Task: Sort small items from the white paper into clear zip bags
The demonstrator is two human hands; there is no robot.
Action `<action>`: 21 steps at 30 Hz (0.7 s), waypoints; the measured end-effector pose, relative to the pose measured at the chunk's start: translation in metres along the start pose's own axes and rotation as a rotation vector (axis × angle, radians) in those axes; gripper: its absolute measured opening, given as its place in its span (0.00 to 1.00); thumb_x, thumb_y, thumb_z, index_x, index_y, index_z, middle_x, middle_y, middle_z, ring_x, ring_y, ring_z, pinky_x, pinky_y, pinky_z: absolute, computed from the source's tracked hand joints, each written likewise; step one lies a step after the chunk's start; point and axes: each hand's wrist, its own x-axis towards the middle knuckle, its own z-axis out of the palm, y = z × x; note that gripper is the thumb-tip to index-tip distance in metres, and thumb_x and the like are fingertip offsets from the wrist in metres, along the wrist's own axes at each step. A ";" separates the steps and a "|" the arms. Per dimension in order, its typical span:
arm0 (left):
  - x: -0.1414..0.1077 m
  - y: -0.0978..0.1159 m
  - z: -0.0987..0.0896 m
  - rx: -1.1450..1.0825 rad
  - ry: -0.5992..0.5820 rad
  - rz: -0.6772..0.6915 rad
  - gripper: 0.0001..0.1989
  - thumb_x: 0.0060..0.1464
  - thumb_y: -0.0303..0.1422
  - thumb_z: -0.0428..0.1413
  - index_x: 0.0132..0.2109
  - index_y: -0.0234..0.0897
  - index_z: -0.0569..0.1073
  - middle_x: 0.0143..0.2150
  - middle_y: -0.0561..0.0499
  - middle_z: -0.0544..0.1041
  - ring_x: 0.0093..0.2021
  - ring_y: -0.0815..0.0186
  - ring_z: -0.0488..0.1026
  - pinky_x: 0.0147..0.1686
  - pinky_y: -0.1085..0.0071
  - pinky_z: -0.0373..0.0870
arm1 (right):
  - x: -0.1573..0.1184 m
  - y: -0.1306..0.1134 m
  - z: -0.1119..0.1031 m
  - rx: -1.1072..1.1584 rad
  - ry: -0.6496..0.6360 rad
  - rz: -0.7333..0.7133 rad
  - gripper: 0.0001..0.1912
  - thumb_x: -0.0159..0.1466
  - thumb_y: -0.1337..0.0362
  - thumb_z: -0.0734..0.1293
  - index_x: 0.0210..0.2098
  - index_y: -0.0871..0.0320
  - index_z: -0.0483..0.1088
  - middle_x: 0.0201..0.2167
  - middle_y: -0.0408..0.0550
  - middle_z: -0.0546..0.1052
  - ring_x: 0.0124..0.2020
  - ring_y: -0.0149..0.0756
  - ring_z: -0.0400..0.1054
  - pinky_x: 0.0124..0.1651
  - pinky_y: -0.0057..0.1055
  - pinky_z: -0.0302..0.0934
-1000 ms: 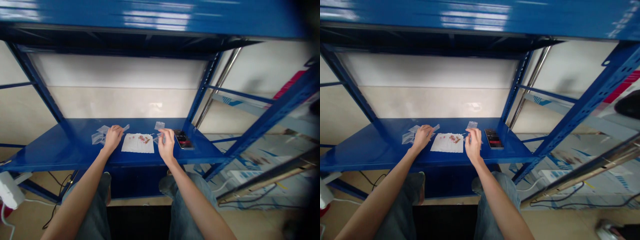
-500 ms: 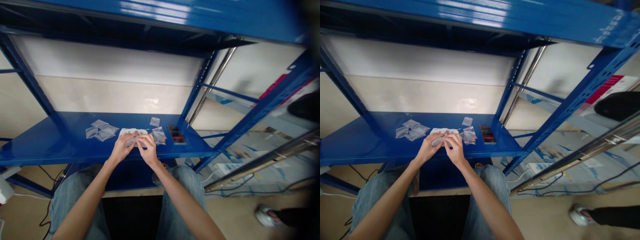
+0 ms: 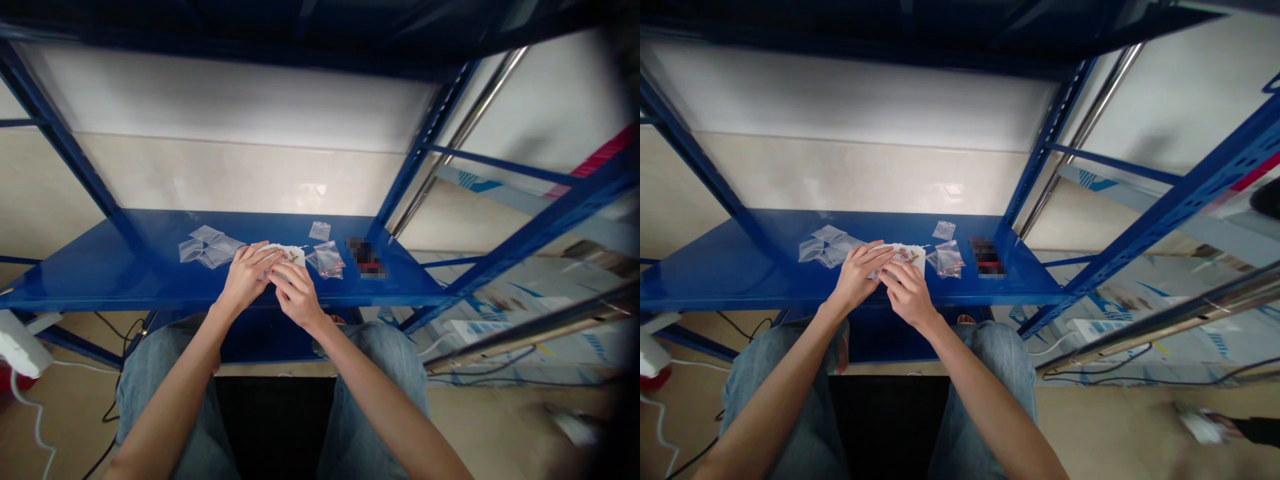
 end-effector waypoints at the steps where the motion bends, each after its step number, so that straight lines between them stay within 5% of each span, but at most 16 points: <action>1: 0.001 0.001 -0.001 -0.003 -0.019 0.006 0.23 0.60 0.28 0.52 0.62 0.41 0.71 0.62 0.45 0.74 0.66 0.52 0.63 0.61 0.50 0.58 | 0.000 0.001 -0.001 -0.005 0.007 0.004 0.24 0.62 0.78 0.60 0.53 0.53 0.74 0.54 0.52 0.75 0.61 0.45 0.66 0.60 0.51 0.65; 5: 0.003 0.006 0.000 -0.056 -0.096 0.001 0.23 0.60 0.29 0.52 0.62 0.39 0.68 0.60 0.44 0.75 0.64 0.53 0.64 0.61 0.53 0.59 | -0.001 0.003 -0.003 0.025 0.007 0.022 0.24 0.60 0.78 0.60 0.51 0.54 0.73 0.53 0.53 0.76 0.60 0.44 0.67 0.60 0.51 0.65; 11: 0.003 0.018 -0.001 -0.044 -0.179 -0.033 0.11 0.57 0.26 0.50 0.46 0.36 0.72 0.44 0.42 0.77 0.50 0.54 0.71 0.53 0.56 0.66 | -0.003 -0.002 0.001 0.102 -0.185 0.067 0.26 0.59 0.78 0.60 0.54 0.57 0.71 0.51 0.54 0.76 0.56 0.44 0.68 0.60 0.47 0.66; 21: 0.007 0.027 0.009 -0.031 -0.228 0.115 0.19 0.52 0.20 0.49 0.51 0.35 0.70 0.50 0.41 0.75 0.59 0.54 0.67 0.62 0.54 0.58 | -0.007 0.005 0.006 0.092 -0.319 0.081 0.19 0.59 0.77 0.62 0.48 0.63 0.74 0.47 0.59 0.77 0.55 0.47 0.68 0.59 0.46 0.64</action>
